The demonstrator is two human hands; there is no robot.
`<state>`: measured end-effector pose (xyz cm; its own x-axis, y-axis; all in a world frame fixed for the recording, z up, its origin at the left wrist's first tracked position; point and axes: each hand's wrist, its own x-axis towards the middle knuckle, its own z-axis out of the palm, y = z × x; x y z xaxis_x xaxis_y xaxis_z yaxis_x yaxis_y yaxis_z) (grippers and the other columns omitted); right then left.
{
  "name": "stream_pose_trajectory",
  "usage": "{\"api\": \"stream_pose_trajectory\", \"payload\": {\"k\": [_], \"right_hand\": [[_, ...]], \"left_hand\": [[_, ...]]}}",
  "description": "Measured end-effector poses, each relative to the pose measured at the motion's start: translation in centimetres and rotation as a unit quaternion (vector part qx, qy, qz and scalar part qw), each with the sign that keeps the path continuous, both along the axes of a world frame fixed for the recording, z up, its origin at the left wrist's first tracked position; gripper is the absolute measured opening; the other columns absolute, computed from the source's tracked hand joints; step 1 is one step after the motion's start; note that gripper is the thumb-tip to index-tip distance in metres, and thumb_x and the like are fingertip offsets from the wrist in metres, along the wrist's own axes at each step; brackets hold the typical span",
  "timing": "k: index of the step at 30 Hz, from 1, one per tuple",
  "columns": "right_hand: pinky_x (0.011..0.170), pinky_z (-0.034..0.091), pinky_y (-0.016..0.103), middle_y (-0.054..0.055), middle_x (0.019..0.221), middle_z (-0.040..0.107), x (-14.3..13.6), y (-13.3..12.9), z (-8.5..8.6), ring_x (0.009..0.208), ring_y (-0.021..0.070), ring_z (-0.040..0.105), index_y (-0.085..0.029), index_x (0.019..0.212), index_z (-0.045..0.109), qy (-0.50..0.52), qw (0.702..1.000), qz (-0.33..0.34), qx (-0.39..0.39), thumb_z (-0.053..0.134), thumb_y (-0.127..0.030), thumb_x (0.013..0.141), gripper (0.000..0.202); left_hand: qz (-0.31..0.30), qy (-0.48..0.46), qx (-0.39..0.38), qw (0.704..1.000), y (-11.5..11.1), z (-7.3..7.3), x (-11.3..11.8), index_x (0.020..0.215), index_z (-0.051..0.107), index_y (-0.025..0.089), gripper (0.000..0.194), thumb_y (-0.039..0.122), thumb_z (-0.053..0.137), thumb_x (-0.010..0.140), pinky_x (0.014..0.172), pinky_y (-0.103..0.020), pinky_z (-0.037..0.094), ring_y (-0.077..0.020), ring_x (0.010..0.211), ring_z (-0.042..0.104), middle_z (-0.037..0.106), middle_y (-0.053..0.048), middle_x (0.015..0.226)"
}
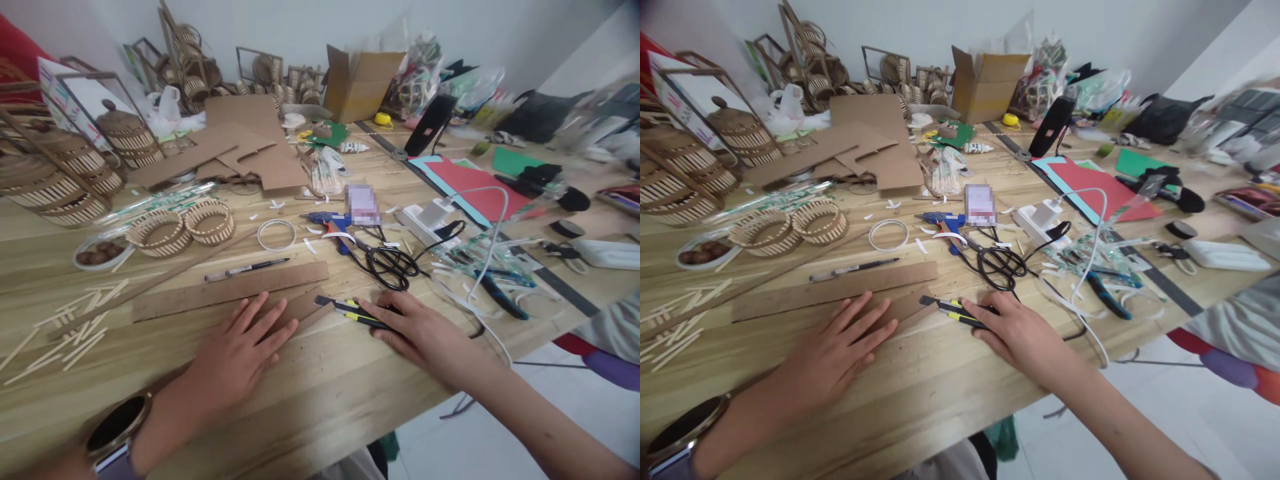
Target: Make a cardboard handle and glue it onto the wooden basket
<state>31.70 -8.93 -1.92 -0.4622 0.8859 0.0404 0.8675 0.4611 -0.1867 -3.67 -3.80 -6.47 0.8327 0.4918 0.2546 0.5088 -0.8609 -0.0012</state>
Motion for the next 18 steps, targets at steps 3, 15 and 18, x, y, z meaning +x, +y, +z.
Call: {"api": "stream_pose_trajectory", "payload": {"k": [3,15,18], "right_hand": [[0.081,0.062,0.039,0.015,0.114,0.065,-0.1,-0.4,-0.2,0.099,0.0250,0.068,-0.017,0.138,0.061,-0.015,0.999,0.011,0.030,0.043,-0.032,0.103,0.042],[0.070,0.064,0.036,0.014,0.106,0.068,-1.7,-2.5,-0.7,0.092,0.0242,0.070,-0.018,0.137,0.060,-0.032,0.996,-0.023,0.078,0.038,-0.037,0.104,0.045],[0.074,0.064,0.036,0.013,0.107,0.068,-2.1,-2.9,-0.9,0.093,0.0235,0.070,-0.019,0.136,0.061,-0.017,0.996,-0.039,0.082,0.040,-0.037,0.103,0.043]], "left_hand": [[0.001,-0.003,-0.005,1.000,-0.1,0.0,0.0,0.152,0.041,0.030,0.048,0.033,0.040,0.103,0.118,-0.050,0.030,-0.0313,0.150,0.023,0.044,-0.003,0.157],[0.016,-0.002,-0.029,0.999,-0.5,-0.2,0.2,0.153,0.039,0.032,0.049,0.033,0.040,0.104,0.116,-0.051,0.036,-0.0314,0.151,0.024,0.042,-0.002,0.159],[0.037,-0.001,-0.043,0.998,-1.3,-0.5,0.8,0.154,0.036,0.031,0.050,0.033,0.038,0.104,0.115,-0.050,0.037,-0.0306,0.151,0.026,0.037,-0.004,0.162]]}}
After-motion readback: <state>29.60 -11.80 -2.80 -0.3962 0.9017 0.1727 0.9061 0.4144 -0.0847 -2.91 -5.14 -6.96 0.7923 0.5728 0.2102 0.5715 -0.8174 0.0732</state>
